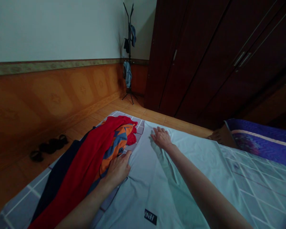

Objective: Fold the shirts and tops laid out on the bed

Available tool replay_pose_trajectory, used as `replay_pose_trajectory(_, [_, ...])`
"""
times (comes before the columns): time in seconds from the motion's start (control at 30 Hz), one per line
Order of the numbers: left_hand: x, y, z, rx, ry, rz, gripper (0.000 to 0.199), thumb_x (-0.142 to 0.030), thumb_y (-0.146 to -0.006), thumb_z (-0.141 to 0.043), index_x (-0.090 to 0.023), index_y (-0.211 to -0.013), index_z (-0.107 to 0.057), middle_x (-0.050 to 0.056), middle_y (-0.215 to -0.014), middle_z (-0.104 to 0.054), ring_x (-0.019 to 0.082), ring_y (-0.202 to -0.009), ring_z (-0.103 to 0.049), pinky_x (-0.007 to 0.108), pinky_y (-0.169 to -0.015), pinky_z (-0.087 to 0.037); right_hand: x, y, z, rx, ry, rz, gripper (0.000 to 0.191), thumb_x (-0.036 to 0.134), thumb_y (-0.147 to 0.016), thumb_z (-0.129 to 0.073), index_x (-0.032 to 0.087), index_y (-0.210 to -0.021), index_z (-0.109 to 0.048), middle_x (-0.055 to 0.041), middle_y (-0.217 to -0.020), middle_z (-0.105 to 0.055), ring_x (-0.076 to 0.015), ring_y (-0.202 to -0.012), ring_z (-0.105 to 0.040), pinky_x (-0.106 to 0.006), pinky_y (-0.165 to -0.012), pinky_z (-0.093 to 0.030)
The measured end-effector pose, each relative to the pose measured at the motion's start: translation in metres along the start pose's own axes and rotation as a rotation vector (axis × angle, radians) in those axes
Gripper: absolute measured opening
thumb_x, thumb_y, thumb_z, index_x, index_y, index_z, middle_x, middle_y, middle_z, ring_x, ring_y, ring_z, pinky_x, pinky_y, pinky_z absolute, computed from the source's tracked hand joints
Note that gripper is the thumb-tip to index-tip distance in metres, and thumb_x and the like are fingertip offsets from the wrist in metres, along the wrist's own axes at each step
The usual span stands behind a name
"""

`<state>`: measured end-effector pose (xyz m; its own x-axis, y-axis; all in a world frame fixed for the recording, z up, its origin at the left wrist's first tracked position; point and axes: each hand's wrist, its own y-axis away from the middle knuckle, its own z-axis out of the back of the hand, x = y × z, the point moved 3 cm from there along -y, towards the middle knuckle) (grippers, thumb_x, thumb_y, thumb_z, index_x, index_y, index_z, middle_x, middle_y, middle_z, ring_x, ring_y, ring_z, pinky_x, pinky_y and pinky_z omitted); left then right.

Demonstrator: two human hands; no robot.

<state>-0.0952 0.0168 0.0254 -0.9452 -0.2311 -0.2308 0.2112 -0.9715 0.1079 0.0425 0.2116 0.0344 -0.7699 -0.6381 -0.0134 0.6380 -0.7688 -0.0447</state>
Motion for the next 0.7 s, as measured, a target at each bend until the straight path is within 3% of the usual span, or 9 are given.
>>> replay_pose_trajectory(0.07, [0.000, 0.000, 0.000, 0.021, 0.011, -0.004, 0.054, -0.007, -0.072, -0.043, -0.021, -0.124, -0.046, 0.008, -0.104, -0.068, 0.023, -0.096, -0.065, 0.031, -0.077, -0.047, 0.011, -0.012, -0.003, 0.015, -0.014, 0.088, 0.038, 0.043, -0.095, -0.041, 0.024, -0.126, -0.050, -0.0088, -0.133, -0.049, -0.0220, -0.120, -0.044, -0.035, -0.095, -0.036])
replay_pose_trajectory(0.13, [0.000, 0.000, 0.000, 0.044, 0.021, -0.002, 0.053, -0.008, -0.071, -0.043, -0.021, -0.122, -0.048, 0.007, -0.103, -0.068, 0.023, -0.096, -0.065, 0.031, -0.078, -0.047, 0.019, -0.025, -0.006, 0.026, -0.022, 0.111, 0.035, 0.042, -0.095, -0.041, 0.025, -0.123, -0.052, -0.0068, -0.133, -0.049, -0.0205, -0.120, -0.044, -0.034, -0.094, -0.038])
replay_pose_trajectory(0.23, [0.001, 0.000, -0.001, 0.073, 0.029, 0.022, 0.049, -0.008, -0.071, -0.044, -0.022, -0.118, -0.050, 0.007, -0.101, -0.069, 0.023, -0.094, -0.066, 0.031, -0.077, -0.047, 0.017, -0.050, -0.009, 0.017, -0.017, 0.027, 0.030, 0.035, -0.096, -0.042, 0.018, -0.117, -0.056, -0.0104, -0.125, -0.054, -0.0227, -0.114, -0.050, -0.039, -0.091, -0.043])
replay_pose_trajectory(0.37, [0.001, -0.001, -0.003, 0.079, 0.037, 0.041, 0.049, -0.008, -0.072, -0.044, -0.023, -0.118, -0.050, 0.007, -0.101, -0.069, 0.024, -0.093, -0.066, 0.032, -0.076, -0.047, 0.009, -0.086, -0.012, 0.000, -0.016, -0.055, 0.033, 0.036, -0.091, -0.056, 0.016, -0.117, -0.055, -0.0080, -0.119, -0.056, -0.0217, -0.102, -0.057, -0.044, -0.086, -0.049])
replay_pose_trajectory(0.7, [0.006, -0.006, -0.007, 0.063, 0.155, 0.129, 0.046, -0.007, -0.074, -0.042, -0.022, -0.117, -0.047, 0.008, -0.109, -0.066, 0.022, -0.097, -0.065, 0.030, -0.080, -0.046, -0.014, -0.136, -0.017, -0.046, -0.073, -0.300, 0.029, 0.034, -0.092, -0.055, 0.018, -0.116, -0.056, -0.0078, -0.117, -0.057, -0.0196, -0.098, -0.059, -0.040, -0.083, -0.051])
